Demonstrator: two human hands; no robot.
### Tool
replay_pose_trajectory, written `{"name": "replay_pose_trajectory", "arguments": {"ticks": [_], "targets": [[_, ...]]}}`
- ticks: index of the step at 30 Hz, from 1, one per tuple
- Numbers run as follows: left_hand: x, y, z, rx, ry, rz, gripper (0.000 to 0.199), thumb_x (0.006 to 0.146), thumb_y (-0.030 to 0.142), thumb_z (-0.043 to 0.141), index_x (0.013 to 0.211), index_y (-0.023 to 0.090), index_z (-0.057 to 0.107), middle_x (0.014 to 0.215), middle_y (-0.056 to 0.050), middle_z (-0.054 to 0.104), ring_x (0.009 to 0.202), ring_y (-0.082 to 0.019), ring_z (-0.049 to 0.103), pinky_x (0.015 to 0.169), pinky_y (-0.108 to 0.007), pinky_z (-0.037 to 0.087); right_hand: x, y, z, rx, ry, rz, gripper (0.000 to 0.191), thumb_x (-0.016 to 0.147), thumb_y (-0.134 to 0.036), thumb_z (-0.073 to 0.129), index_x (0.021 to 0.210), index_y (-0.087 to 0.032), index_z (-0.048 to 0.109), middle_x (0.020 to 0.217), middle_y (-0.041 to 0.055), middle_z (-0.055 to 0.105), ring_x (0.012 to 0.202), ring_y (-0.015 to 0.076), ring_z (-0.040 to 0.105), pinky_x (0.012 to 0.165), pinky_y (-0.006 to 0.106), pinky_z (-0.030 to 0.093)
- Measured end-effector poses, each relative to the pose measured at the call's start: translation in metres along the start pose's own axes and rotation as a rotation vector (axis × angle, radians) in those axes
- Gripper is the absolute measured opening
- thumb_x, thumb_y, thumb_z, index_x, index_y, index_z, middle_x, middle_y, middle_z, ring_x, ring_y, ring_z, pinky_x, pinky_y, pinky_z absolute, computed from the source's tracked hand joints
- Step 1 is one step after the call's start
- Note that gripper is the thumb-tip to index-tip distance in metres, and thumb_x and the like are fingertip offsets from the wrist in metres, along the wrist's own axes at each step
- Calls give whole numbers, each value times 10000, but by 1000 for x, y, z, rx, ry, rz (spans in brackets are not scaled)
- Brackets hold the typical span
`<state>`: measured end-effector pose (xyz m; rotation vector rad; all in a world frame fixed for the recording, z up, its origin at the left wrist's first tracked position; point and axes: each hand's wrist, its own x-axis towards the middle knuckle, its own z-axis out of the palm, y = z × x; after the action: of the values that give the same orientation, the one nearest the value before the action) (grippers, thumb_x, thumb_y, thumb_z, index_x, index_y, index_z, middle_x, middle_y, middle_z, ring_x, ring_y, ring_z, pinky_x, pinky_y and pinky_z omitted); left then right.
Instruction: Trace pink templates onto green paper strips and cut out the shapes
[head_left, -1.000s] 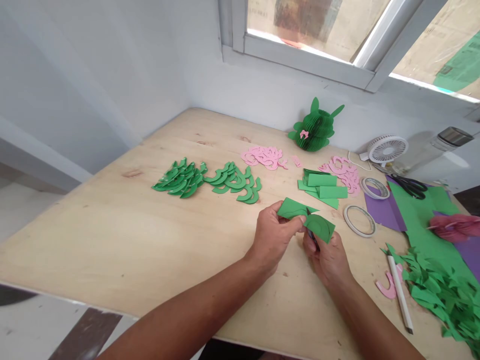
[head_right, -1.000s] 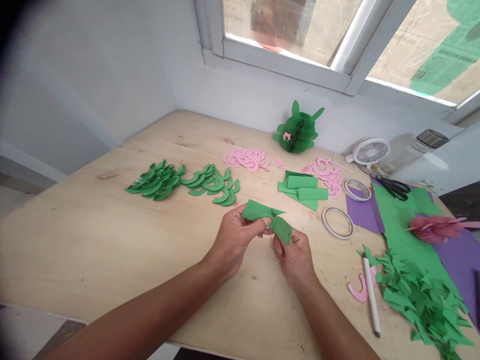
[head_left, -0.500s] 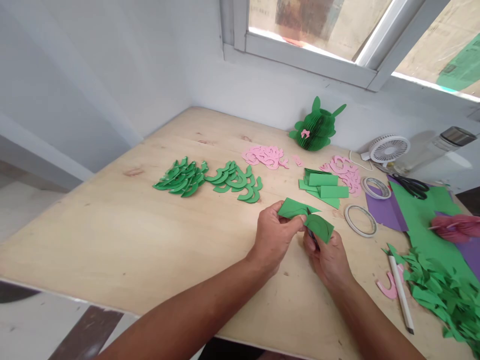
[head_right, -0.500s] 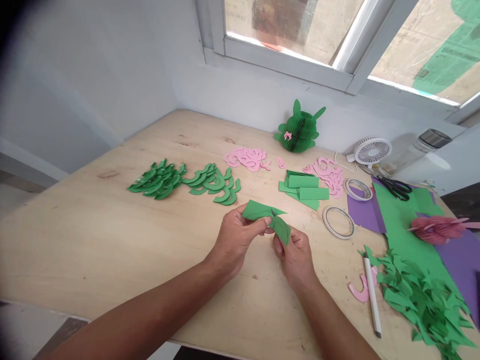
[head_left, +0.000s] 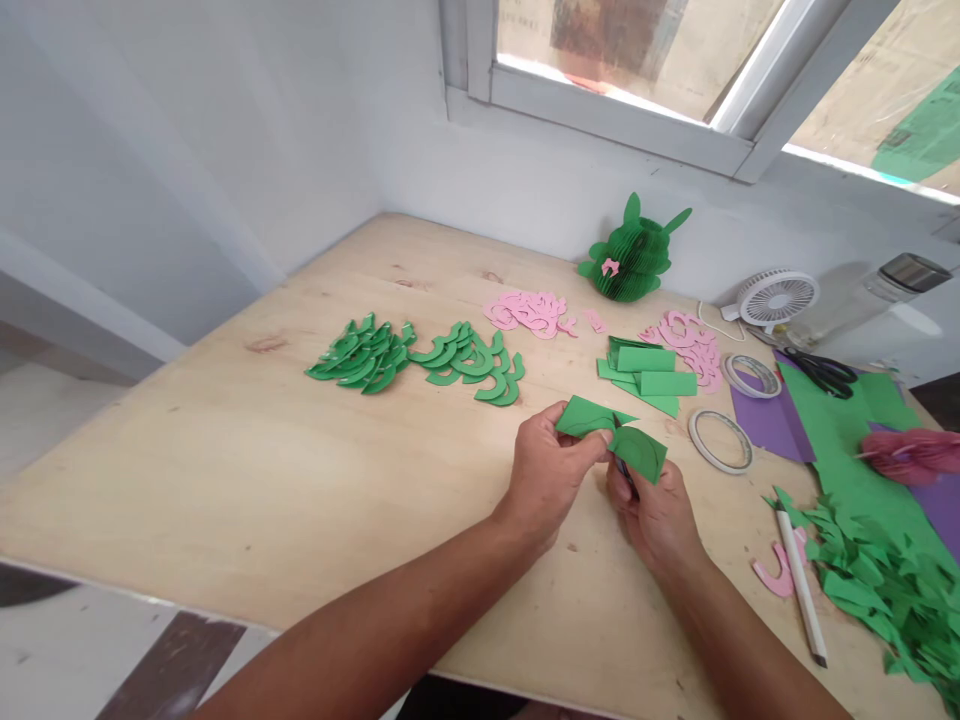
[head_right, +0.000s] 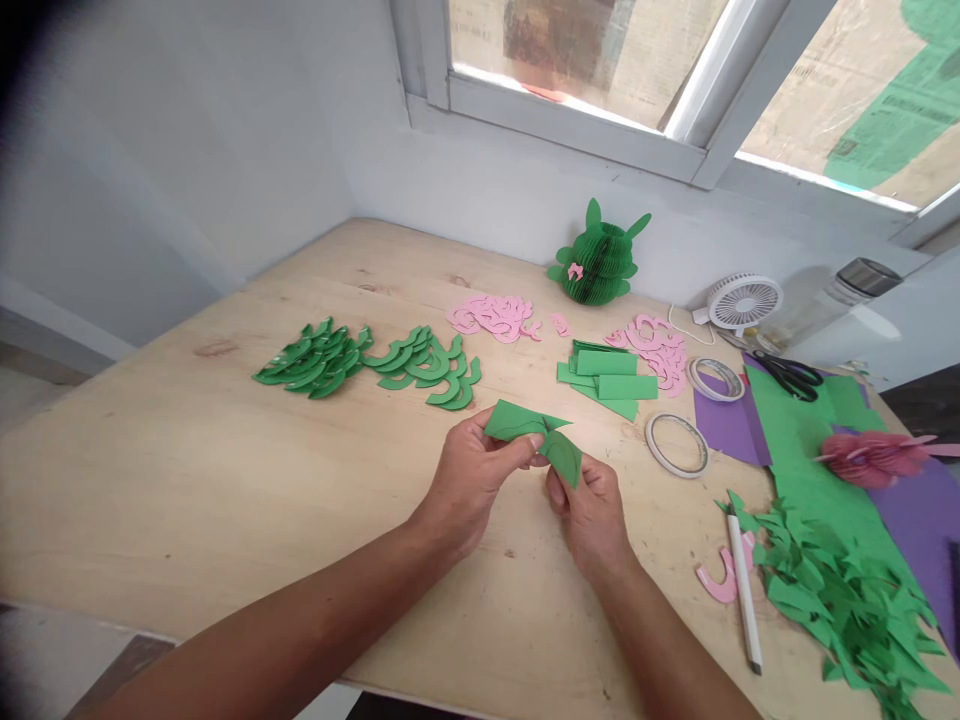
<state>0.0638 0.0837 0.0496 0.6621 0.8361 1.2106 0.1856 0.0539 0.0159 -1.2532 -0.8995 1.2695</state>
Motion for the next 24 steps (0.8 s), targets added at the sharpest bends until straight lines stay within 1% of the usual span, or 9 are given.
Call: {"name": "replay_pose_trajectory", "arguments": {"ticks": [7,10,13,19,24], "targets": [[-1,3,1,-5,-4,-9,106,630,148,704,680,143,610,582,43,591,552,-79,540,588,-197,487,-1,-5,3,-28,-6,-1,469,734,-546,677,522,-206,435,432,-61,360,430,78,225,437,270,143],[-1,4,1,-15,-7,-13,112,625,149,708,675,144,608,580,43,591,553,-80,543,579,-192,482,0,-5,3,-46,-8,-14,465,739,-554,665,523,-212,437,430,-60,358,429,84,227,438,274,153],[-1,5,1,-20,-16,-16,110,628,149,708,674,142,609,580,42,591,549,-77,540,574,-190,480,0,-3,2,-45,-8,-18,460,743,-551,662,530,-213,435,435,-59,361,433,86,237,442,274,164],[-1,6,1,-22,-26,-22,117,622,153,715,683,139,616,595,41,598,560,-82,546,601,-210,501,-1,-2,1,-10,10,3,438,730,-526,691,552,-203,455,439,-65,370,432,77,243,442,271,141],[-1,7,1,-12,-21,-27,121,618,160,715,669,142,607,582,44,588,549,-81,542,589,-204,485,-1,-2,1,-1,8,3,431,740,-515,691,554,-194,470,439,-64,371,430,72,238,442,271,134]]}}
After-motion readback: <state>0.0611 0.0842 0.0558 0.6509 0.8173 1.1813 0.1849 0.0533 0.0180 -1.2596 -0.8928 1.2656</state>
